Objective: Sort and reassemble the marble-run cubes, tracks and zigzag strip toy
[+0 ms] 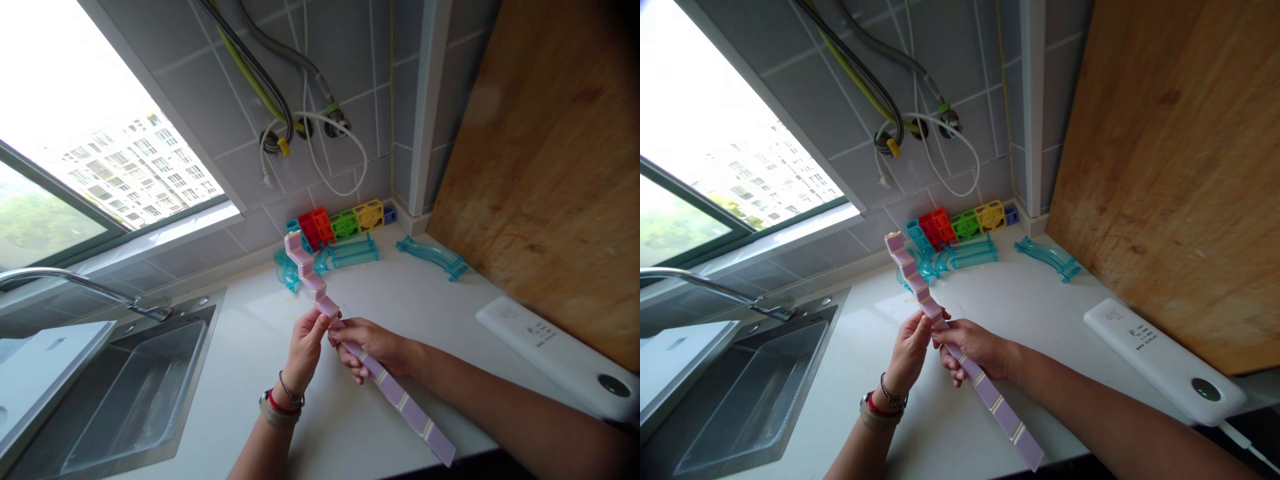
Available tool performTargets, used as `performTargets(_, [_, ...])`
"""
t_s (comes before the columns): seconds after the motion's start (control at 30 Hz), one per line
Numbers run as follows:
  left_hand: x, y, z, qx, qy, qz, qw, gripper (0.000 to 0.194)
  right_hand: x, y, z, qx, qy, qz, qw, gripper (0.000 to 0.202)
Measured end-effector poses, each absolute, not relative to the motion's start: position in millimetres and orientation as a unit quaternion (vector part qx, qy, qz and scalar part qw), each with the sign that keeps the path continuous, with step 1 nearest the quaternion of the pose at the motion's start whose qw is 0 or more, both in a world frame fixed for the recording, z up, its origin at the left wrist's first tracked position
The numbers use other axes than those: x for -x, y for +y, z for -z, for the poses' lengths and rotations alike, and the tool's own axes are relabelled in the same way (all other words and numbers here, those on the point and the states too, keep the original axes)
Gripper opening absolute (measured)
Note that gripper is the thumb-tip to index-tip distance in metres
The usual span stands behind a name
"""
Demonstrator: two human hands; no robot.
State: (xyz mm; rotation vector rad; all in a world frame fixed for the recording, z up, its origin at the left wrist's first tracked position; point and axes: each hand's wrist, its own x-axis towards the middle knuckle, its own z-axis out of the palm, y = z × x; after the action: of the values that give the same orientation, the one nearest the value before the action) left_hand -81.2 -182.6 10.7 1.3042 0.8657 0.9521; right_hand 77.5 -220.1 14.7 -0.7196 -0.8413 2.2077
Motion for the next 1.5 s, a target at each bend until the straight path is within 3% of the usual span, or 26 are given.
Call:
performTargets(0.1, [80,-182,-11,-0.559,0.400,-0.423,0.591,0.037,-76,-221,-11,0.339,-0.394,-0.789,0.329,0.026])
performTargets(0.27, [77,-183,-14,-0.559,0.425,-0.460,0.543,0.028,-75,-223,-2,0.480,-0.529,-0.596,0.366,0.025])
performTargets(0.47, [77,-186,-20,-0.531,0.429,-0.477,0.553,0.029,-77,-219,-5,0.313,-0.371,-0.799,0.354,0.042])
performTargets(0.57, [78,-184,-19,-0.511,0.400,-0.490,0.582,0.030,-79,-216,-5,0.262,-0.308,-0.841,0.360,0.041])
performTargets(0.93, [81,-181,-16,-0.507,0.427,-0.480,0.574,0.033,-77,-225,-18,0.292,-0.331,-0.811,0.383,0.042])
performTargets(1.27, [70,-183,-5,-0.478,0.465,-0.549,0.504,0.036,-86,-215,-9,0.359,-0.454,-0.726,0.370,0.041])
performTargets(1.5, [75,-179,-6,-0.525,0.436,-0.549,0.482,0.041,-94,-213,-12,0.311,-0.435,-0.781,0.322,0.042])
